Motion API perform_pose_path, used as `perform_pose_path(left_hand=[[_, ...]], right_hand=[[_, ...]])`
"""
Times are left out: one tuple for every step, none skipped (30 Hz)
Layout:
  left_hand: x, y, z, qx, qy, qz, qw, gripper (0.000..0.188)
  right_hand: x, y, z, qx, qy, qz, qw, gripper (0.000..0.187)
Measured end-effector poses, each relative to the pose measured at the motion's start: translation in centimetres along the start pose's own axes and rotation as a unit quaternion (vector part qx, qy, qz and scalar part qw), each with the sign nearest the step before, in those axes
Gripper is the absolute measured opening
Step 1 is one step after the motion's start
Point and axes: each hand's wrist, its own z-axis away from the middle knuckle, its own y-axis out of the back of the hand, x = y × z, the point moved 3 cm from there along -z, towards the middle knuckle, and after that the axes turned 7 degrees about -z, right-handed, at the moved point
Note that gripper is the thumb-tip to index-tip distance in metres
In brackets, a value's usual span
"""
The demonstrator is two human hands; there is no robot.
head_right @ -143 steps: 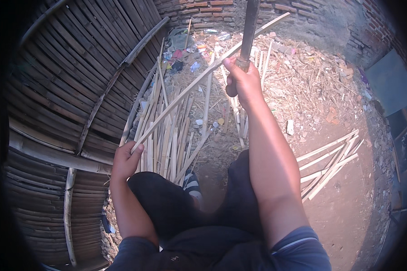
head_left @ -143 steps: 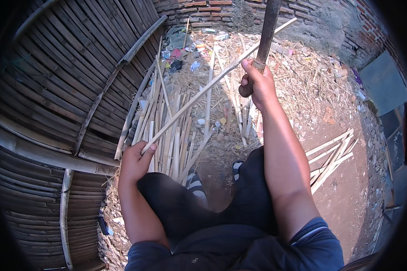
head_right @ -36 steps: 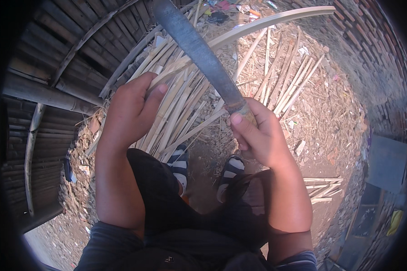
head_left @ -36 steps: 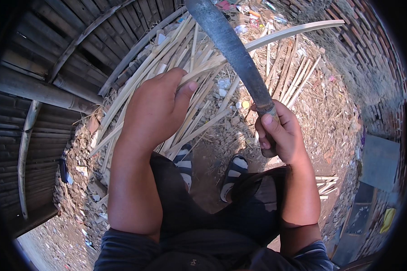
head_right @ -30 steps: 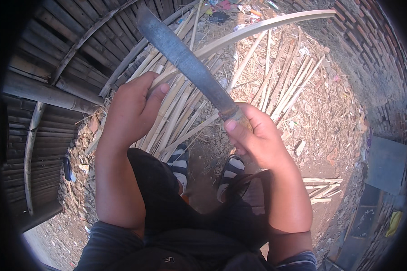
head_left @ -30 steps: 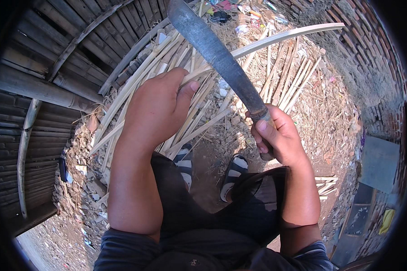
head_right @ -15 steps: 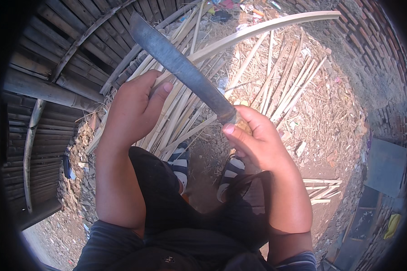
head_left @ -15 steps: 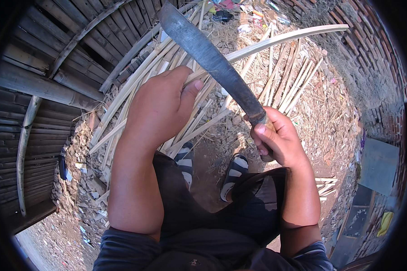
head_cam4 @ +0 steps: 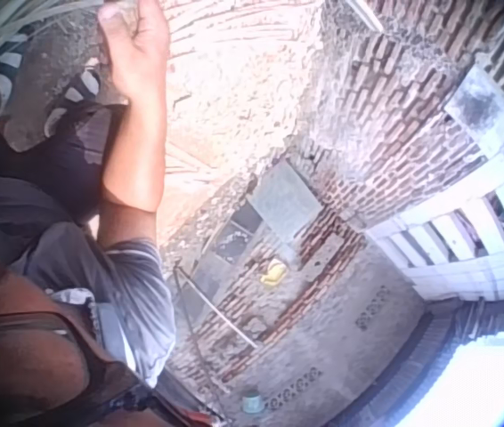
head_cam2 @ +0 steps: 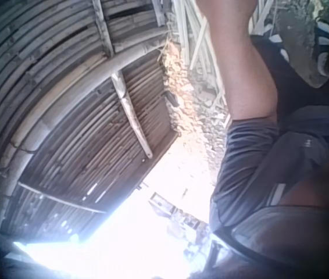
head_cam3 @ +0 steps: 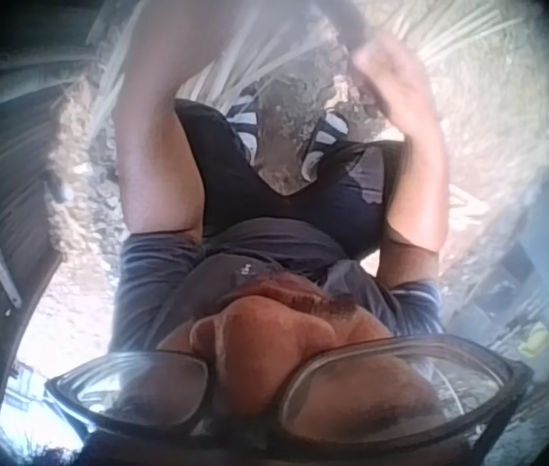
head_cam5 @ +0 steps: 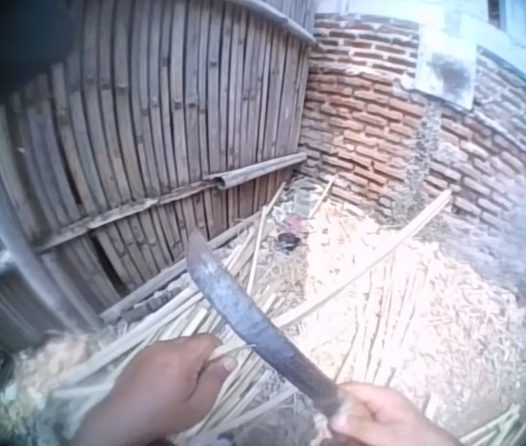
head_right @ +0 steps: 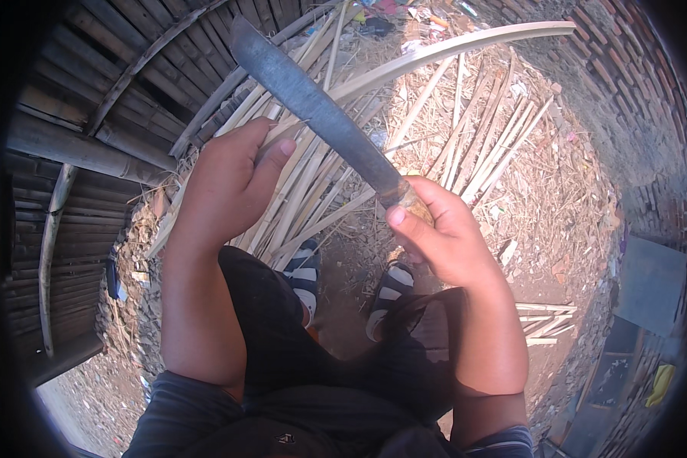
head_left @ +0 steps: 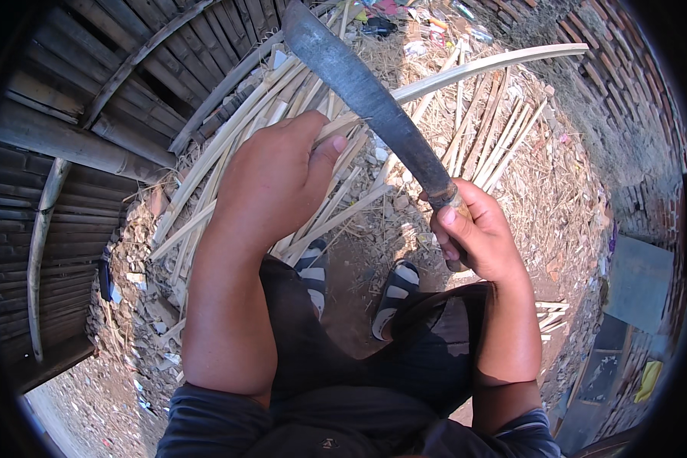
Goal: The person trims a strip of bamboo by drawing a machete along its length while holding it by hand.
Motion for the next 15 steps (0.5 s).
perform_pose_path(left_hand=[[-0.07,-0.04,0.01,0.002,-0.008,-0.007,1.000,0.030],[-0.08,-0.05,0.02,-0.002,-0.001,-0.001,1.000,0.030],[-0.04,-0.01,0.06,-0.005,0.006,0.004,1.000,0.030],[-0.04,-0.02,0.08,-0.009,0.014,0.010,1.000,0.030],[-0.03,0.01,0.08,-0.003,0.006,0.012,1.000,0.030],[-0.05,0.00,0.10,0.003,-0.001,0.014,1.000,0.030],[-0.05,0.04,0.10,0.009,-0.009,0.017,1.000,0.030],[-0.06,0.02,0.10,0.007,-0.008,0.015,1.000,0.030],[-0.04,0.01,0.09,0.005,-0.007,0.013,1.000,0.030],[-0.04,0.00,0.09,0.002,-0.006,0.011,1.000,0.030],[-0.14,-0.07,0.12,0.011,-0.011,0.016,1.000,0.030],[-0.34,-0.22,0.18,0.020,-0.017,0.020,0.999,0.030],[-0.44,-0.29,0.22,0.029,-0.022,0.025,0.999,0.030],[-0.37,-0.24,0.19,0.019,-0.016,0.024,0.999,0.030],[-0.22,-0.06,0.18,0.009,-0.009,0.023,1.000,0.030]], right_hand=[[-0.01,-0.17,0.00,0.006,-0.013,0.007,1.000,0.046],[-0.07,-0.49,-0.03,0.011,-0.026,0.015,0.999,0.046],[-0.04,-0.63,-0.04,0.017,-0.039,0.022,0.999,0.047],[-0.01,-0.56,-0.02,0.025,-0.031,0.033,0.999,0.047],[-0.02,-0.51,-0.01,0.031,-0.024,0.043,0.998,0.047],[-0.06,-0.45,0.00,0.038,-0.016,0.053,0.998,0.048],[-0.22,-0.35,0.05,0.035,-0.016,0.056,0.998,0.048],[-0.47,-0.14,0.16,0.032,-0.016,0.058,0.998,0.048],[-0.61,-0.05,0.21,0.029,-0.016,0.061,0.998,0.048],[-0.54,-0.09,0.20,0.030,-0.024,0.069,0.997,0.048],[-0.40,-0.11,0.21,0.030,-0.032,0.077,0.996,0.048],[-0.25,-0.13,0.20,0.031,-0.040,0.085,0.995,0.048],[-0.20,-0.17,0.13,0.036,-0.021,0.106,0.994,0.047],[-0.13,-0.22,0.03,0.040,-0.001,0.126,0.991,0.047],[-0.19,-0.09,0.01,0.044,0.009,0.132,0.990,0.046]])
